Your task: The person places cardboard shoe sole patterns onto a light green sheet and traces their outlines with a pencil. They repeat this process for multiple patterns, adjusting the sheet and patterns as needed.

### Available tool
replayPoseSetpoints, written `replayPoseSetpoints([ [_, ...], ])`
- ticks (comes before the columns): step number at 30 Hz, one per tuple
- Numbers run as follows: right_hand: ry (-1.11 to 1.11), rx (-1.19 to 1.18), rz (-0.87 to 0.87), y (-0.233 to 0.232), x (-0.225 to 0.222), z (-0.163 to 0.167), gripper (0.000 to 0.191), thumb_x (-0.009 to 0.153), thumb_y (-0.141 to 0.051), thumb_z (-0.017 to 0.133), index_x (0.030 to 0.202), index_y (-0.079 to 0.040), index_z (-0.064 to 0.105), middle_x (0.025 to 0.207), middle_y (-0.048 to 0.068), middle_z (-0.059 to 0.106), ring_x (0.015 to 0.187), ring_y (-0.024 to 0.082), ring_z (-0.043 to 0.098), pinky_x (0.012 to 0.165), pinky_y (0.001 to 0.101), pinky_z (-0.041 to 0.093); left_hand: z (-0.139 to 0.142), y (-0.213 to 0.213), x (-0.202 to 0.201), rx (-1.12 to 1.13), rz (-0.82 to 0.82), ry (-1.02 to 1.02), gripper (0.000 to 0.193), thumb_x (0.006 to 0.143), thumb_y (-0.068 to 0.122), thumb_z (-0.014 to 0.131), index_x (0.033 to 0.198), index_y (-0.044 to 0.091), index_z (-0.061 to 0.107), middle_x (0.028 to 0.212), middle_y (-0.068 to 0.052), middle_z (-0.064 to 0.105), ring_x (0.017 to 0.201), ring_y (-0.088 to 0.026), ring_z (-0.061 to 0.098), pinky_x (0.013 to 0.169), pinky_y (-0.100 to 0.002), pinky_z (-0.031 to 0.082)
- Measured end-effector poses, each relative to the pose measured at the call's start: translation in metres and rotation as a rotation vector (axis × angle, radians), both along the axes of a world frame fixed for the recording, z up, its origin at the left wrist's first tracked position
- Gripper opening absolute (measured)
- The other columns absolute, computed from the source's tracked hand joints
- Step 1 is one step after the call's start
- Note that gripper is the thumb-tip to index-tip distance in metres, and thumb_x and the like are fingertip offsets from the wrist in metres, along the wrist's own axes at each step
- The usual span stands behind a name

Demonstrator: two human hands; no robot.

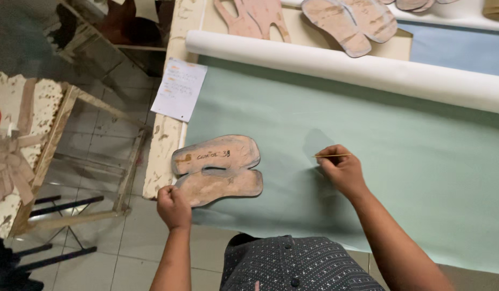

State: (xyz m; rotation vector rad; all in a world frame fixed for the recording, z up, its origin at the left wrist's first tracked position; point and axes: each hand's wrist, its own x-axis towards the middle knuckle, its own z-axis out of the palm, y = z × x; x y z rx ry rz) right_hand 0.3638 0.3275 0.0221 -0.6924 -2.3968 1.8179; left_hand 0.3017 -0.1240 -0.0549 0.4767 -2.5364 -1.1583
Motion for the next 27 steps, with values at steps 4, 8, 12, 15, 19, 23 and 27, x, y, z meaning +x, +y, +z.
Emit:
replayPoseSetpoints([
  [4, 0.061, -0.054, 0.158, -0.049, -0.016, -0.012, 0.011, 0.092, -0.010, 0.070, 0.101, -0.003, 0.070, 0.103, 0.005, 0.075, 0.096, 0.013, 0.071, 0.087, 0.0278, 0.057, 0.003, 0.004, 0.000, -0.037, -0.010, 0.038, 0.021, 0.094, 0.022, 0.058, 0.096, 0.002, 0.067, 0.088, -0.017, 0.072, 0.082, -0.035, 0.069, 0.076, -0.044, 0.054],
  [8, 0.159, -0.060, 0.207, -0.068, -0.040, -0.024, 0.011, 0.092, -0.009, 0.071, 0.100, -0.001, 0.068, 0.103, 0.005, 0.074, 0.097, 0.013, 0.071, 0.087, 0.0282, 0.058, 0.008, 0.009, -0.003, -0.054, 0.000, 0.059, 0.019, 0.092, 0.020, 0.058, 0.095, 0.004, 0.066, 0.085, -0.016, 0.071, 0.079, -0.037, 0.069, 0.072, -0.046, 0.054],
  [12, 0.115, 0.059, 0.221, -0.070, -0.050, -0.026, 0.009, 0.092, -0.008, 0.071, 0.097, 0.000, 0.068, 0.098, 0.006, 0.076, 0.091, 0.013, 0.071, 0.083, 0.0288, 0.058, 0.011, 0.011, -0.004, -0.069, -0.021, 0.078, 0.017, 0.094, 0.020, 0.058, 0.094, 0.004, 0.065, 0.085, -0.016, 0.072, 0.079, -0.037, 0.069, 0.071, -0.047, 0.054],
  [15, 0.086, 0.106, 0.224, -0.071, -0.050, -0.025, 0.009, 0.092, -0.008, 0.072, 0.097, -0.002, 0.069, 0.096, 0.005, 0.075, 0.091, 0.012, 0.071, 0.083, 0.0275, 0.058, 0.013, 0.012, -0.002, -0.063, -0.017, 0.039, 0.016, 0.092, 0.019, 0.058, 0.095, 0.005, 0.065, 0.085, -0.015, 0.072, 0.078, -0.036, 0.070, 0.071, -0.047, 0.054],
  [19, 0.065, 0.110, 0.199, -0.073, -0.048, -0.021, 0.009, 0.092, -0.008, 0.072, 0.096, -0.001, 0.069, 0.095, 0.008, 0.076, 0.089, 0.015, 0.070, 0.081, 0.0298, 0.057, 0.015, 0.013, -0.001, -0.086, -0.027, 0.044, 0.016, 0.093, 0.019, 0.057, 0.096, 0.005, 0.065, 0.086, -0.015, 0.072, 0.079, -0.037, 0.070, 0.071, -0.047, 0.054],
  [23, 0.143, 0.068, 0.219, -0.075, -0.052, -0.023, 0.009, 0.091, -0.008, 0.072, 0.096, -0.001, 0.068, 0.099, 0.005, 0.076, 0.092, 0.013, 0.071, 0.085, 0.0285, 0.057, 0.014, 0.014, -0.002, -0.086, -0.028, 0.058, 0.016, 0.092, 0.020, 0.057, 0.096, 0.005, 0.064, 0.086, -0.014, 0.072, 0.079, -0.036, 0.070, 0.071, -0.047, 0.055],
  [27, 0.100, 0.113, 0.183, -0.074, -0.053, -0.026, 0.008, 0.093, -0.009, 0.071, 0.095, -0.002, 0.068, 0.097, 0.004, 0.076, 0.091, 0.011, 0.071, 0.083, 0.0272, 0.057, 0.011, 0.014, -0.001, -0.116, -0.033, 0.066, 0.017, 0.093, 0.019, 0.057, 0.098, 0.004, 0.064, 0.087, -0.015, 0.072, 0.079, -0.037, 0.070, 0.070, -0.047, 0.055],
])
